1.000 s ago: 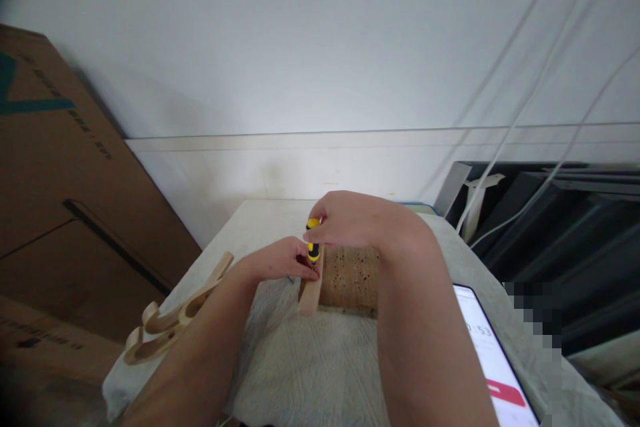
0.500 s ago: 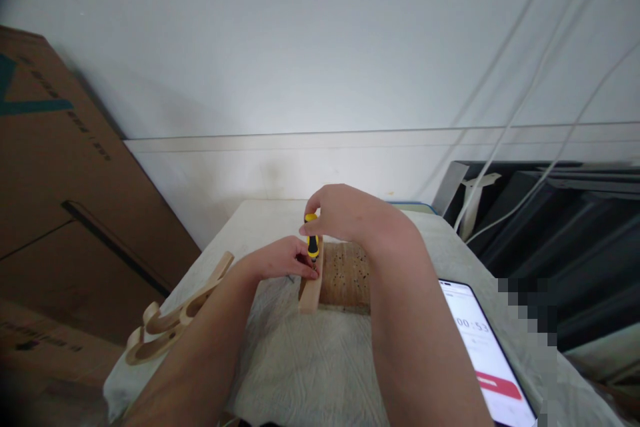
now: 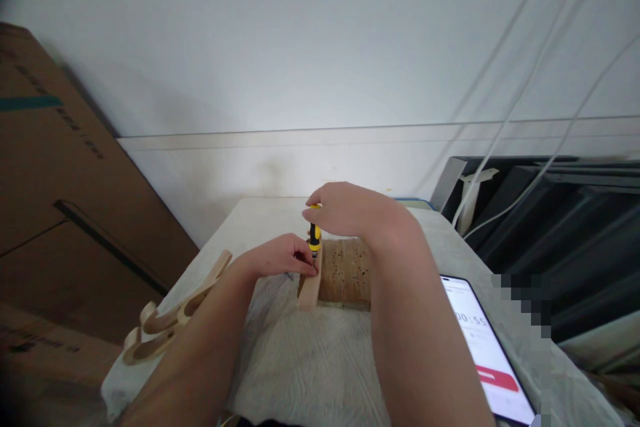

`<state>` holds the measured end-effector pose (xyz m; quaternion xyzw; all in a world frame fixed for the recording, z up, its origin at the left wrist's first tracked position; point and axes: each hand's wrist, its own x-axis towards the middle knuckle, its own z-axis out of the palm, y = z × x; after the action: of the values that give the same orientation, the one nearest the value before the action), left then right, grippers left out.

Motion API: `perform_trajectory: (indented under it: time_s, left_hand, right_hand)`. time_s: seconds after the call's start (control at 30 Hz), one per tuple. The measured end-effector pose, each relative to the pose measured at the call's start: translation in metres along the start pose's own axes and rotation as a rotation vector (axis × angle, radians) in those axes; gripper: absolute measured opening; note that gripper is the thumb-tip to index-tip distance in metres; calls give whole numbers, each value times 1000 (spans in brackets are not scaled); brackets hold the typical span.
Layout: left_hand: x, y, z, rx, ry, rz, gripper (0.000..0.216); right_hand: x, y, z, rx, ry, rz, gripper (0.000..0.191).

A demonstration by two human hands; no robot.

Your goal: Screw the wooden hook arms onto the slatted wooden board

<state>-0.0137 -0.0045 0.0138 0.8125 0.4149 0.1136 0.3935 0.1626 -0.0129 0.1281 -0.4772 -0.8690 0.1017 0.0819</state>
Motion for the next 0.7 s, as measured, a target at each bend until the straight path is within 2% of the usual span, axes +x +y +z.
perform_trajectory:
  time_s: [0.1, 0.33, 0.4, 0.5, 0.6, 0.7]
  left_hand:
    - [0, -2, 1, -14, -2, -2, 18]
    - [-1, -2, 0, -26, 1, -14, 17]
    - [0, -1, 0, -9, -4, -25, 18]
    - [0, -2, 0, -9, -11, -27, 19]
    - [0, -5, 1, -41, -14, -7, 19]
    - [-1, -5, 1, -65, -13, 13, 18]
  right_hand:
    - [-8, 2, -7, 38, -39, -24, 32]
    - [3, -3, -1, -52, 10, 135, 29]
    - [6, -5, 2, -19, 22, 94, 29]
    - [4, -6, 2, 18, 7, 17, 38]
    - [-1, -3, -3, 50, -47, 21, 43]
    - [-5, 2, -7, 75, -99, 33, 39]
